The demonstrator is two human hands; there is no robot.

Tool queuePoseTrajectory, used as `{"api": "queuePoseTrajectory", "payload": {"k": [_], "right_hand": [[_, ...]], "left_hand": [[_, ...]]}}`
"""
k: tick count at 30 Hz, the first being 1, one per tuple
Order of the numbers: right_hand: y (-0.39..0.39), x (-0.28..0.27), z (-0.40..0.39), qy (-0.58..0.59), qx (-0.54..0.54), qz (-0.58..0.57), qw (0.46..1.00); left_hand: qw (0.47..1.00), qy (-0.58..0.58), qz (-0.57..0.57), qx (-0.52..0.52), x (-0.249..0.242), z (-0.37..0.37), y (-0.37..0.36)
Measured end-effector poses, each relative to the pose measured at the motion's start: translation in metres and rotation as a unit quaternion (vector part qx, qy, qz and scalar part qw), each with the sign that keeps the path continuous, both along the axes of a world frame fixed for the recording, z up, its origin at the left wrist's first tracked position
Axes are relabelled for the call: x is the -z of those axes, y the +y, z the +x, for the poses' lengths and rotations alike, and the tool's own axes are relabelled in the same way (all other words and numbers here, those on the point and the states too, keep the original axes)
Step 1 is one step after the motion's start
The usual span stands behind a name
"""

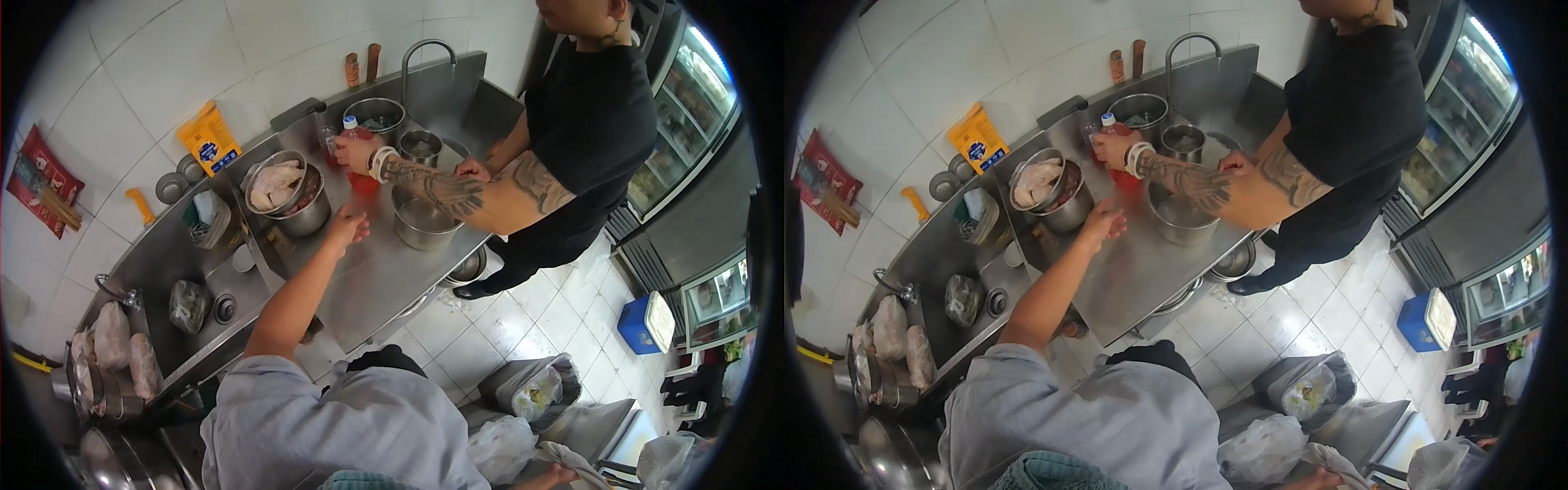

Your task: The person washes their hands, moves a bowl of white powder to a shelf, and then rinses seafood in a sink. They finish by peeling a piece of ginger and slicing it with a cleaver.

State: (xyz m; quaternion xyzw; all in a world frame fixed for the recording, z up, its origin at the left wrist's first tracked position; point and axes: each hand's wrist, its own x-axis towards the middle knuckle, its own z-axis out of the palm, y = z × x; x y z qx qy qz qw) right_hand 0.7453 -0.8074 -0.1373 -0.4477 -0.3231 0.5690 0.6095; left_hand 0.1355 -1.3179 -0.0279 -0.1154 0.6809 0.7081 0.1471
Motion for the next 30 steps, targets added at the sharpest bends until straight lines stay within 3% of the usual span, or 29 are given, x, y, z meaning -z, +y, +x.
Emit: {"api": "queuePoseTrajectory", "payload": {"k": [5,8,11,14,16,18,19,20,21,23,24,25,26,29,30], "right_hand": [[-0.005,0.006,0.002,-0.004,0.000,-0.016,1.000],[0.000,0.005,0.003,0.003,0.008,-0.014,1.000],[0.006,0.003,0.006,0.009,0.013,-0.010,1.000],[0.020,0.001,0.013,0.025,0.017,-0.010,0.999],[0.024,0.000,0.023,0.036,0.031,-0.014,0.999],[0.029,0.001,0.029,0.051,0.048,-0.026,0.997],[0.031,0.001,0.032,0.058,0.058,-0.035,0.996],[0.033,-0.001,0.036,0.066,0.068,-0.051,0.994],[0.035,-0.004,0.038,0.078,0.081,-0.070,0.991],[0.036,-0.006,0.043,0.115,0.107,-0.109,0.982],[0.035,-0.005,0.046,0.122,0.111,-0.108,0.980],[0.036,0.011,0.052,0.064,0.077,-0.036,0.994],[0.035,0.022,0.056,0.010,0.051,0.040,0.998],[0.024,0.016,0.060,-0.027,0.019,0.139,0.990],[0.010,-0.004,0.048,-0.020,0.008,0.149,0.989]], "left_hand": [[0.982,0.044,-0.163,0.088,-0.005,-0.032,-0.006],[0.902,0.142,-0.374,0.160,-0.011,-0.055,0.005],[0.932,0.218,-0.269,0.105,-0.076,-0.031,0.035],[0.910,0.261,-0.315,0.063,-0.097,-0.025,0.051],[0.880,0.253,-0.373,0.151,-0.087,-0.031,0.053],[0.887,0.201,-0.285,0.303,-0.105,-0.002,0.072],[0.887,0.144,-0.164,0.406,-0.129,0.045,0.093],[0.840,0.117,-0.058,0.527,-0.132,0.079,0.111],[0.781,0.064,-0.026,0.621,-0.133,0.115,0.132],[0.664,-0.037,-0.044,0.745,-0.097,0.172,0.178],[0.631,-0.061,-0.100,0.767,-0.050,0.193,0.199],[0.585,0.103,-0.271,0.758,-0.018,0.217,0.210],[0.506,0.266,-0.423,0.703,0.002,0.235,0.219],[0.650,0.286,-0.260,0.654,0.013,0.253,0.237],[0.661,0.259,-0.249,0.659,0.013,0.251,0.242]]}}
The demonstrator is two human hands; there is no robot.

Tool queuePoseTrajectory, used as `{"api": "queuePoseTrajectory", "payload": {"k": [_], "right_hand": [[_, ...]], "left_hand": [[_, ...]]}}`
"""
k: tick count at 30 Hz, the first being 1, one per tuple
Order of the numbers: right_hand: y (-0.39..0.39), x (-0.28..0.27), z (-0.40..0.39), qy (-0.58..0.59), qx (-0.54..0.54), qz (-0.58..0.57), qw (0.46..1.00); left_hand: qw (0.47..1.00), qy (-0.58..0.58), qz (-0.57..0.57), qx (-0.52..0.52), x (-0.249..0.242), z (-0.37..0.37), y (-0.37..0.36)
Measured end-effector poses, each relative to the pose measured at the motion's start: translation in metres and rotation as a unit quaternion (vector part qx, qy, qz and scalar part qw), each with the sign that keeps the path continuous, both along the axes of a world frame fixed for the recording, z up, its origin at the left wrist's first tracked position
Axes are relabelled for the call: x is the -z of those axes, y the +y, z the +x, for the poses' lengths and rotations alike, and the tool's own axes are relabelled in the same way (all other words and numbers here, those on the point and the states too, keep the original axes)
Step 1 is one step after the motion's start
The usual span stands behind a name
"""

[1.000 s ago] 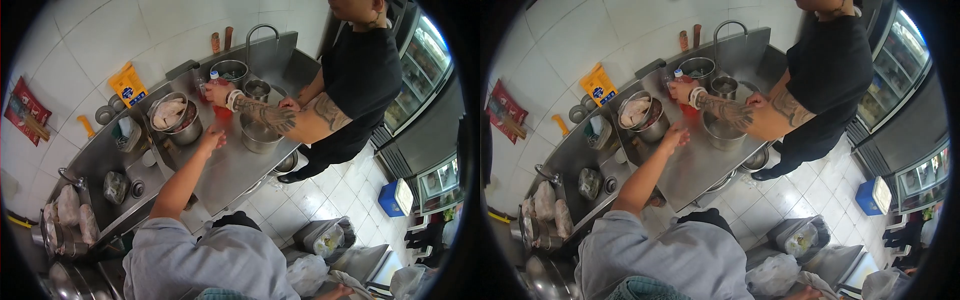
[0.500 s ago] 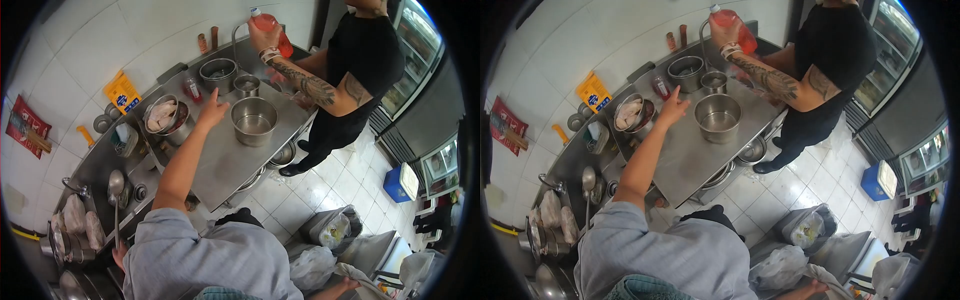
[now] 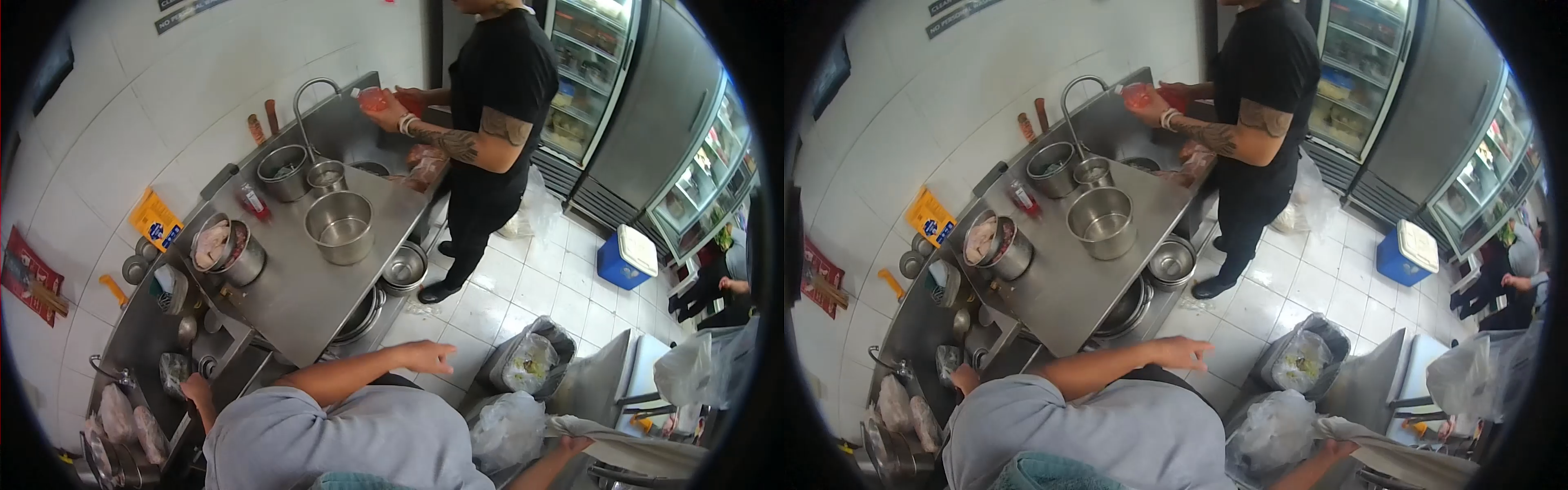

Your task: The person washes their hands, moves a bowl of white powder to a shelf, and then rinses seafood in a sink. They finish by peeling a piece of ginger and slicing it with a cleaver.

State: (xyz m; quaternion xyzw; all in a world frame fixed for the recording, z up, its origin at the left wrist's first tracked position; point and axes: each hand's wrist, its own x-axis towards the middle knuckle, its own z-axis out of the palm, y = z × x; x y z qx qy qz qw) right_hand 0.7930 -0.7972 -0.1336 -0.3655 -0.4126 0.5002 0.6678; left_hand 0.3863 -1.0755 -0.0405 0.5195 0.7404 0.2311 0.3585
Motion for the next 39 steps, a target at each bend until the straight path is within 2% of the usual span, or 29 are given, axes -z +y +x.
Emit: {"api": "queuePoseTrajectory", "payload": {"k": [2,4,7,10,12,13,14,16,17,18,20,23,25,26,28,30,33,36,37,39], "right_hand": [[0.005,0.004,0.013,0.067,-0.105,-0.051,0.991],[0.026,0.025,0.050,0.185,-0.275,-0.167,0.928],[0.001,0.000,0.045,0.139,-0.076,-0.225,0.962],[0.002,0.021,0.070,0.106,0.068,-0.195,0.973],[0.003,0.049,0.097,-0.074,0.153,-0.146,0.975],[0.005,0.068,0.114,-0.163,0.200,-0.122,0.958],[-0.003,0.085,0.120,-0.220,0.229,-0.121,0.940],[-0.028,0.116,0.105,-0.263,0.194,-0.174,0.929],[-0.043,0.130,0.092,-0.248,0.119,-0.238,0.932],[-0.059,0.144,0.077,-0.234,0.042,-0.303,0.923],[-0.090,0.162,0.047,-0.234,-0.108,-0.407,0.877],[-0.118,0.177,0.020,-0.269,-0.264,-0.465,0.801],[-0.125,0.181,0.009,-0.294,-0.329,-0.474,0.762],[-0.127,0.182,0.008,-0.302,-0.347,-0.476,0.750],[-0.131,0.183,0.005,-0.318,-0.375,-0.479,0.727],[-0.132,0.184,0.006,-0.331,-0.391,-0.481,0.711],[-0.124,0.190,0.009,-0.338,-0.409,-0.482,0.697],[-0.099,0.193,0.009,-0.333,-0.408,-0.463,0.712],[-0.089,0.193,0.007,-0.335,-0.403,-0.460,0.717],[-0.064,0.188,-0.010,-0.353,-0.381,-0.459,0.721]], "left_hand": [[0.998,-0.057,-0.017,-0.021,-0.005,-0.019,0.014],[0.995,0.045,-0.025,-0.082,0.021,-0.038,0.028],[0.977,0.192,-0.092,-0.028,0.038,-0.034,0.036],[0.989,0.072,-0.116,0.060,0.068,-0.021,0.039],[0.988,0.082,-0.123,0.051,0.114,-0.026,0.031],[0.987,0.100,-0.120,0.036,0.153,-0.035,0.022],[0.979,0.115,-0.164,0.023,0.188,-0.047,0.012],[0.962,0.141,-0.234,0.004,0.235,-0.068,-0.026],[0.938,0.141,-0.316,0.026,0.241,-0.076,-0.040],[0.929,0.128,-0.347,-0.031,0.217,-0.069,-0.060],[0.915,0.079,-0.379,-0.117,0.241,-0.075,-0.089],[0.908,0.077,-0.406,-0.071,0.275,-0.075,-0.102],[0.915,0.101,-0.391,0.028,0.286,-0.072,-0.097],[0.920,0.139,-0.350,0.113,0.286,-0.068,-0.087],[0.941,0.163,-0.272,0.118,0.281,-0.064,-0.063],[0.969,0.093,-0.223,-0.059,0.245,-0.053,-0.038],[0.980,-0.011,-0.157,-0.122,0.202,-0.056,-0.013],[0.978,-0.037,-0.118,-0.168,0.184,-0.059,-0.012],[0.971,-0.067,-0.145,-0.180,0.168,-0.060,-0.013],[0.973,-0.043,-0.147,-0.174,0.191,-0.065,-0.027]]}}
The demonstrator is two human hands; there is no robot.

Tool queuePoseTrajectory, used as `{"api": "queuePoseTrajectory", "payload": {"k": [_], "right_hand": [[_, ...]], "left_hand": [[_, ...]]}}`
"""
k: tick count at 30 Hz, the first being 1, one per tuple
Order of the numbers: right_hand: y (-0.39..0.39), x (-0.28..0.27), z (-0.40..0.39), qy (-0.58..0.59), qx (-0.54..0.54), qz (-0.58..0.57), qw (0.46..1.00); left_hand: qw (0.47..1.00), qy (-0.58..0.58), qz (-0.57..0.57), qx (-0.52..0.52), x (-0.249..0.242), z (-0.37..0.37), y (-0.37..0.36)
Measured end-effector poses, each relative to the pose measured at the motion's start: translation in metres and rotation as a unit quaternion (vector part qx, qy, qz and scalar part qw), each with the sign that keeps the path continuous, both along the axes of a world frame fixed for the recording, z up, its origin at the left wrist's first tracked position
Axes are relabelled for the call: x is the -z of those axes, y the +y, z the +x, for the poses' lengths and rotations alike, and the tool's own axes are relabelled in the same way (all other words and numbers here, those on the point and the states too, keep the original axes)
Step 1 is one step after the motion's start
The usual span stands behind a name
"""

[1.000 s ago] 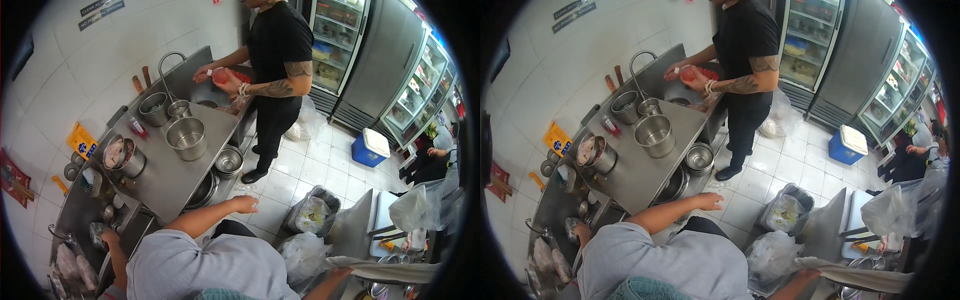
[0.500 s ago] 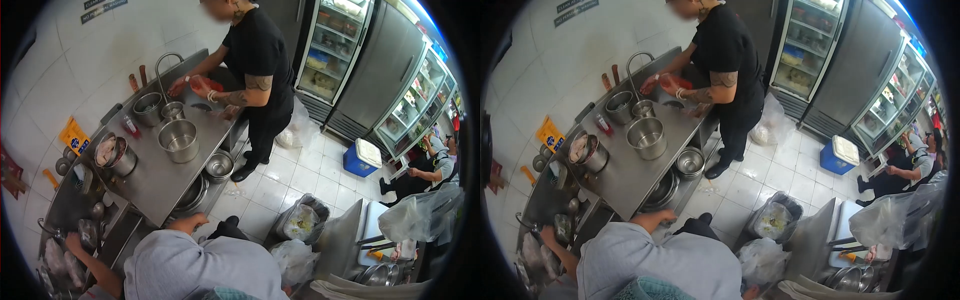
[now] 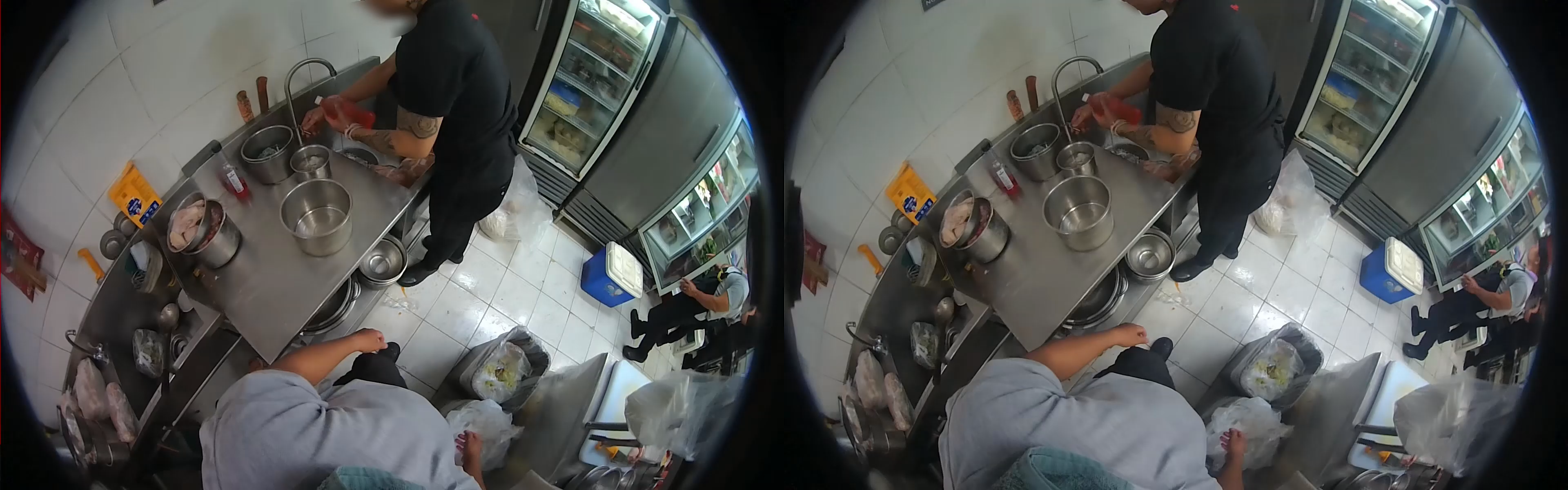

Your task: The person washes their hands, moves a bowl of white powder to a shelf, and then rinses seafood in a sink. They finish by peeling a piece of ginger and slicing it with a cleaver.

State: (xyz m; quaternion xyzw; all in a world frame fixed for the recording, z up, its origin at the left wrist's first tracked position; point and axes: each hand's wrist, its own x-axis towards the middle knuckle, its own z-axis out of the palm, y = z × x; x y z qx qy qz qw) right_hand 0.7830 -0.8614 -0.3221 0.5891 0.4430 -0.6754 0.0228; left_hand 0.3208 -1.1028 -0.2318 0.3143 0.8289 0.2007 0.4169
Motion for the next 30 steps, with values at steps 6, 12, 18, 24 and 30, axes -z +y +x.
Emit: {"api": "queuePoseTrajectory", "payload": {"k": [6,12,18,24,30], "right_hand": [[0.047,-0.019,-0.085,-0.050,-0.064,-0.002,0.997],[0.062,-0.038,-0.152,-0.039,-0.125,0.006,0.991],[0.092,-0.041,-0.152,-0.031,-0.122,0.153,0.980],[0.064,-0.070,-0.129,-0.111,0.040,0.054,0.992],[0.052,0.024,-0.086,-0.147,0.080,-0.109,0.980]], "left_hand": [[0.999,0.017,0.011,-0.038,-0.045,-0.028,0.007],[0.994,0.025,0.104,-0.001,-0.038,-0.067,0.058],[0.988,-0.016,0.112,0.101,-0.044,-0.112,0.149],[0.978,-0.067,0.119,0.159,-0.067,-0.129,0.251],[0.949,-0.056,0.060,0.304,-0.036,-0.136,0.335]]}}
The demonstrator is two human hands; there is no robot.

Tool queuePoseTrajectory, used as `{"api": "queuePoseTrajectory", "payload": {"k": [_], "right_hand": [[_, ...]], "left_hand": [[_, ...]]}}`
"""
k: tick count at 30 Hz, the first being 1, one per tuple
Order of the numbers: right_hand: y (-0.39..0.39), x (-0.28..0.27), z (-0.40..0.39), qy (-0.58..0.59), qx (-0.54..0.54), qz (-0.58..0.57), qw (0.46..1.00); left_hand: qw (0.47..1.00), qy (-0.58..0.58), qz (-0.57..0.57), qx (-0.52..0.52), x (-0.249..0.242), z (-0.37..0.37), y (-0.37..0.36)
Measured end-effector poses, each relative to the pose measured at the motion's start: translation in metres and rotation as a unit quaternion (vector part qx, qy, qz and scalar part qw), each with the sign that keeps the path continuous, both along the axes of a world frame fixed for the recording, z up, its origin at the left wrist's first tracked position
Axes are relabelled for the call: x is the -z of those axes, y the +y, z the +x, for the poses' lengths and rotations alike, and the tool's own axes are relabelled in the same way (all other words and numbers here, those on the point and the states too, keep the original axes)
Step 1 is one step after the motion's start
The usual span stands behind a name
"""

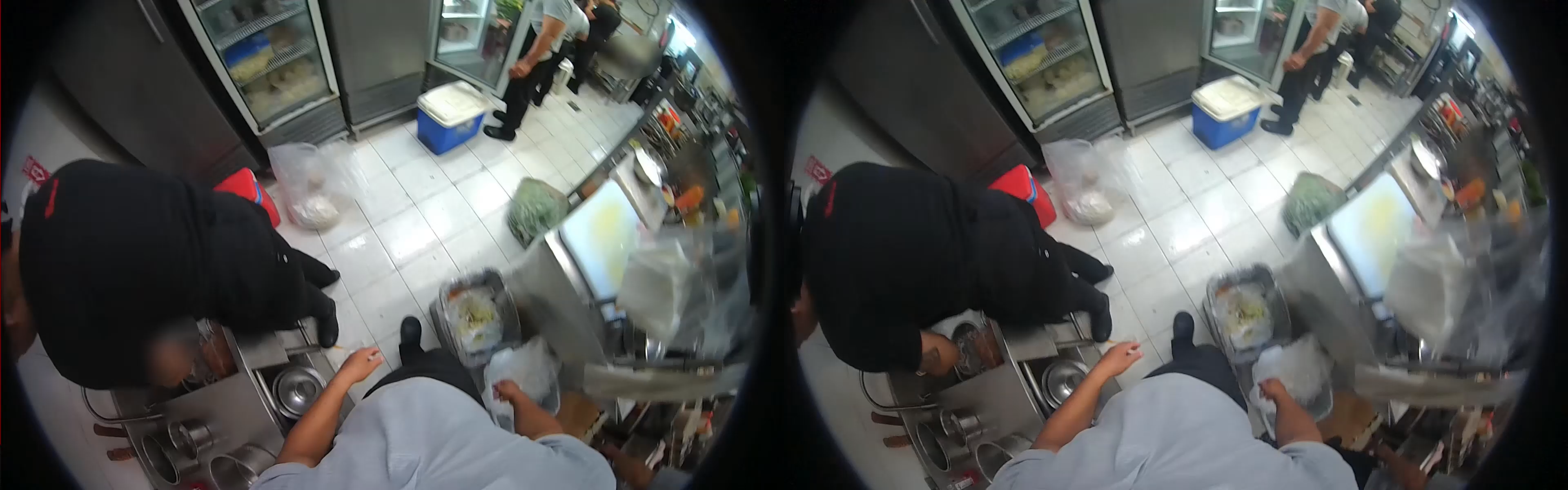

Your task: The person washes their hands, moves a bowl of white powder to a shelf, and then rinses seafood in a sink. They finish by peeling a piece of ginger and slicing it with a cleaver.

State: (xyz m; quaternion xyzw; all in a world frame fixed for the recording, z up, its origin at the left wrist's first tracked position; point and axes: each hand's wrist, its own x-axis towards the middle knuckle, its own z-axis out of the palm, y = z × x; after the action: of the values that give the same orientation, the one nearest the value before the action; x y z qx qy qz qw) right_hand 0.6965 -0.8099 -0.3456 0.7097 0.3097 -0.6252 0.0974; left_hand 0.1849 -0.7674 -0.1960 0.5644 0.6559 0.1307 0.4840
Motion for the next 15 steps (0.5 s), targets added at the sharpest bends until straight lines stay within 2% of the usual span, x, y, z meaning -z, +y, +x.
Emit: {"api": "queuePoseTrajectory", "payload": {"k": [1,3,7,8,9,11,15], "right_hand": [[0.012,-0.002,-0.007,-0.019,-0.003,-0.051,0.999],[0.049,-0.009,-0.027,-0.022,-0.016,-0.075,0.997],[0.172,0.029,-0.073,0.094,-0.013,0.102,0.990],[0.208,0.018,-0.089,0.086,-0.018,0.118,0.989],[0.249,-0.018,-0.122,0.077,-0.020,0.135,0.988],[0.312,-0.046,-0.163,0.121,-0.005,0.223,0.967],[0.401,-0.105,-0.222,0.166,0.011,0.263,0.950]], "left_hand": [[1.000,0.006,-0.013,0.017,-0.010,-0.003,0.018],[0.999,0.022,-0.012,0.022,-0.028,-0.007,0.054],[0.996,0.061,0.010,0.065,-0.035,-0.019,0.140],[0.995,0.071,0.023,0.073,-0.029,-0.020,0.161],[0.993,0.081,0.038,0.082,-0.028,-0.019,0.181],[0.996,0.059,0.037,0.062,-0.039,-0.016,0.222],[0.998,0.046,0.023,0.031,-0.022,-0.030,0.293]]}}
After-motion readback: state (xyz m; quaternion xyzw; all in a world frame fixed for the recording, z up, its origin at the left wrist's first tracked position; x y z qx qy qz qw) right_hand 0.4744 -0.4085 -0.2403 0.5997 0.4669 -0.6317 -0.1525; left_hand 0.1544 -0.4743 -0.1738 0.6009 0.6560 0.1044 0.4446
